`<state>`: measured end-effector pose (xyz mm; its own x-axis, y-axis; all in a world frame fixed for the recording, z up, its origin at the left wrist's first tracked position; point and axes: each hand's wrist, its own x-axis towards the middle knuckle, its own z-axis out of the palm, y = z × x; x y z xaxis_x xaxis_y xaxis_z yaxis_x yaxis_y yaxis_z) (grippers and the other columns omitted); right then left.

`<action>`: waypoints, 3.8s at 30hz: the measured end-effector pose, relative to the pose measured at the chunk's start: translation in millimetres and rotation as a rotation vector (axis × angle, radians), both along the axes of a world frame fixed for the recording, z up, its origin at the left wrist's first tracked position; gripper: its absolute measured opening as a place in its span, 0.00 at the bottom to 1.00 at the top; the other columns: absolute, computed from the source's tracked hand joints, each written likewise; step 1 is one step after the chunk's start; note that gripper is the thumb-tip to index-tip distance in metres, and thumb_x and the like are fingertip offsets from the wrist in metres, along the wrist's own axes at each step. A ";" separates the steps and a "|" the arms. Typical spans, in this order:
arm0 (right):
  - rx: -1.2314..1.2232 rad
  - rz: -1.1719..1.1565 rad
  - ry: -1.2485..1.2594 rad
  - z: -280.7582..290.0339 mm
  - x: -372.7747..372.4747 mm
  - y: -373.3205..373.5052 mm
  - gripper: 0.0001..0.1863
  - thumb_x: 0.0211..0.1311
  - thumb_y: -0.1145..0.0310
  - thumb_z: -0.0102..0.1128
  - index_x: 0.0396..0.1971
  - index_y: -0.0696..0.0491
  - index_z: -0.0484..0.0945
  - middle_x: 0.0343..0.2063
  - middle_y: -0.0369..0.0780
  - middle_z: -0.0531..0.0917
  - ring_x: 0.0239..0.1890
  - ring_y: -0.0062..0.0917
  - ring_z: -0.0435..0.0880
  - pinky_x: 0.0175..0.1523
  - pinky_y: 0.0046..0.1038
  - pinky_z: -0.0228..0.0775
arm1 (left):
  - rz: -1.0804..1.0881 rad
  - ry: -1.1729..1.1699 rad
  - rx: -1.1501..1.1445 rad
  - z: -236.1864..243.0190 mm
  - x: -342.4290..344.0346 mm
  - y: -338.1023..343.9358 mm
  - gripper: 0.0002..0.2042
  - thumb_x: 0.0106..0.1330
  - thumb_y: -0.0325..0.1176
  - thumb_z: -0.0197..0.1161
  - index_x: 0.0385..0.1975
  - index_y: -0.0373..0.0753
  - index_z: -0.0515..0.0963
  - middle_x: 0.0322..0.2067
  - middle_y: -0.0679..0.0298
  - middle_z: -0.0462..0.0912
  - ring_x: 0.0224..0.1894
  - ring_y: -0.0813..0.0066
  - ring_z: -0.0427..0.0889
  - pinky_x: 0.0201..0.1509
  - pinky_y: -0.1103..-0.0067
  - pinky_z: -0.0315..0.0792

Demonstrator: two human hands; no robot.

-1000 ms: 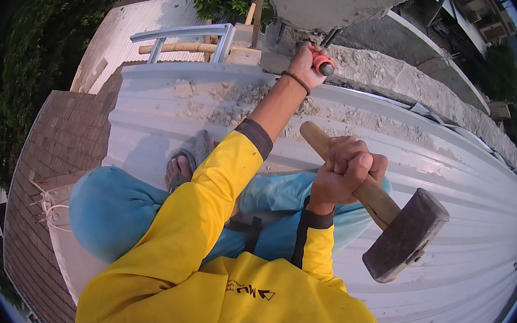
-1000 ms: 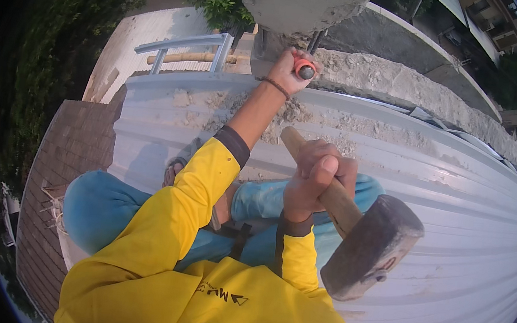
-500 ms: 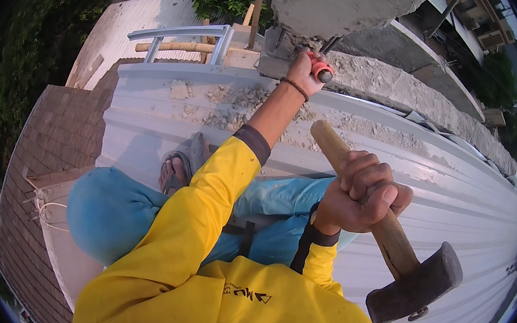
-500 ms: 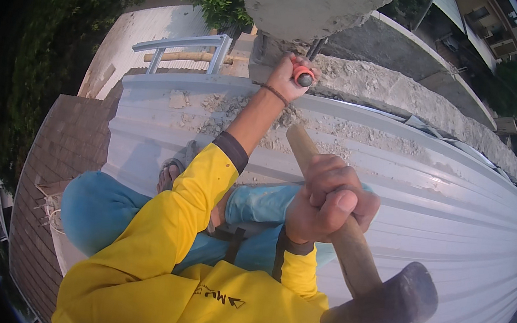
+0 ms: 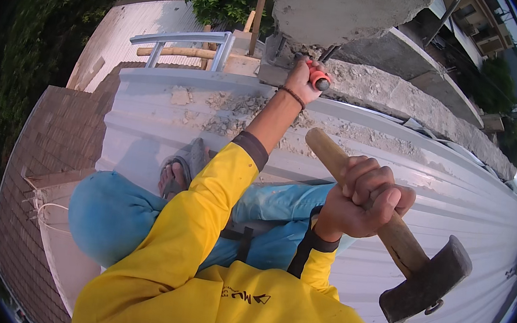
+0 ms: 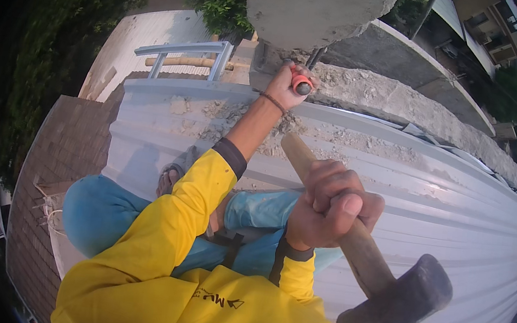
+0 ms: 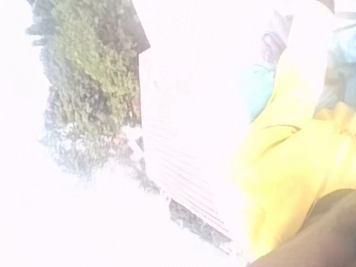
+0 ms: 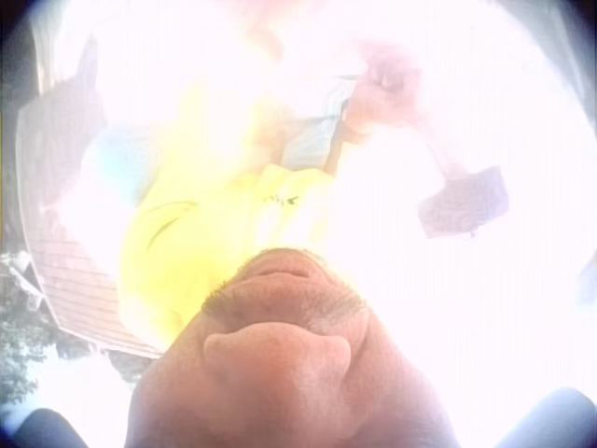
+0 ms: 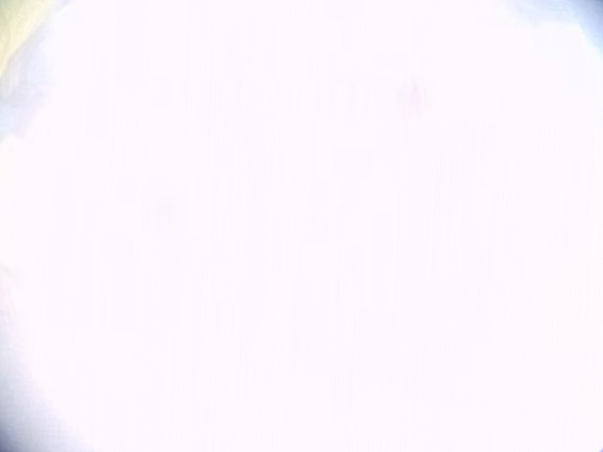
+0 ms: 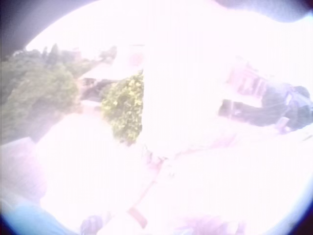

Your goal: The person sits on a corrugated metal roof and uses a hammer and chisel to break apart a concrete structure. They repeatedly strike the chisel to chip away sections of the concrete, creating debris.

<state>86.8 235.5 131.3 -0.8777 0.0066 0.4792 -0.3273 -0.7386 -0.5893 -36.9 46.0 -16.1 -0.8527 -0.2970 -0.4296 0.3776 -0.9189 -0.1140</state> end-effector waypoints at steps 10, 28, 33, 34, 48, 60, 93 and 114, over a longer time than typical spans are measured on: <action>0.872 0.226 -0.439 -93.9 0.5 -9.7 0.10 0.64 0.72 0.56 0.25 0.53 0.66 0.13 0.33 0.68 0.14 0.15 0.64 0.20 0.21 0.59 | -0.108 0.035 0.090 10.4 6.1 -7.4 0.15 0.69 0.37 0.48 0.18 0.41 0.65 0.15 0.67 0.65 0.21 0.71 0.67 0.35 0.69 0.69; 0.673 0.203 -0.445 -78.5 -3.1 -5.8 0.10 0.64 0.72 0.55 0.25 0.52 0.64 0.12 0.31 0.64 0.11 0.14 0.61 0.18 0.22 0.59 | 0.004 0.041 -0.025 3.3 6.1 3.9 0.17 0.75 0.40 0.45 0.22 0.42 0.65 0.18 0.68 0.66 0.21 0.71 0.67 0.35 0.67 0.71; 0.241 0.106 -0.015 -23.9 -0.7 -2.5 0.13 0.68 0.71 0.53 0.24 0.53 0.61 0.13 0.33 0.66 0.15 0.15 0.62 0.22 0.22 0.58 | -0.013 0.015 0.049 2.3 3.3 -3.7 0.14 0.76 0.39 0.45 0.26 0.42 0.64 0.18 0.68 0.66 0.21 0.73 0.68 0.35 0.66 0.71; 0.236 0.086 0.028 -27.3 -3.2 -9.6 0.13 0.68 0.71 0.52 0.24 0.53 0.61 0.13 0.33 0.66 0.16 0.15 0.62 0.22 0.22 0.58 | -0.025 0.015 0.053 1.9 2.6 -5.0 0.14 0.76 0.39 0.44 0.26 0.42 0.64 0.18 0.67 0.66 0.22 0.72 0.69 0.36 0.66 0.71; 0.366 0.096 -0.075 -13.0 -0.5 -2.8 0.16 0.66 0.71 0.49 0.21 0.48 0.55 0.11 0.32 0.61 0.12 0.14 0.58 0.22 0.22 0.61 | -0.025 -0.074 0.030 -3.6 -9.3 -6.2 0.10 0.77 0.40 0.44 0.33 0.43 0.61 0.19 0.62 0.68 0.22 0.66 0.69 0.34 0.61 0.73; 0.779 0.269 -0.496 -80.1 -9.1 -14.8 0.11 0.63 0.73 0.56 0.24 0.51 0.63 0.11 0.30 0.62 0.11 0.14 0.59 0.16 0.21 0.55 | -0.074 -0.056 -0.014 3.8 0.3 -7.8 0.15 0.79 0.44 0.41 0.33 0.41 0.62 0.21 0.62 0.69 0.24 0.66 0.72 0.41 0.56 0.76; 0.705 0.305 -0.550 -85.5 -1.0 -10.2 0.10 0.63 0.74 0.54 0.24 0.51 0.63 0.12 0.30 0.63 0.11 0.13 0.60 0.16 0.20 0.53 | -0.143 -0.025 -0.023 -3.9 8.4 -16.5 0.17 0.78 0.49 0.44 0.32 0.42 0.63 0.19 0.66 0.66 0.20 0.71 0.69 0.41 0.60 0.78; 0.692 0.716 -1.122 -125.2 -2.3 60.0 0.09 0.66 0.67 0.57 0.30 0.45 0.65 0.13 0.27 0.60 0.09 0.14 0.59 0.14 0.22 0.56 | -0.161 -0.078 -0.210 9.3 22.6 -8.6 0.18 0.77 0.46 0.48 0.27 0.39 0.65 0.19 0.67 0.67 0.23 0.71 0.72 0.40 0.66 0.76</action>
<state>84.5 295.5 6.1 -0.4999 -0.5120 -0.6985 0.8199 -0.0200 -0.5722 -14.3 37.3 -6.8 -0.8630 -0.2497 -0.4391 0.2248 -0.9683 0.1088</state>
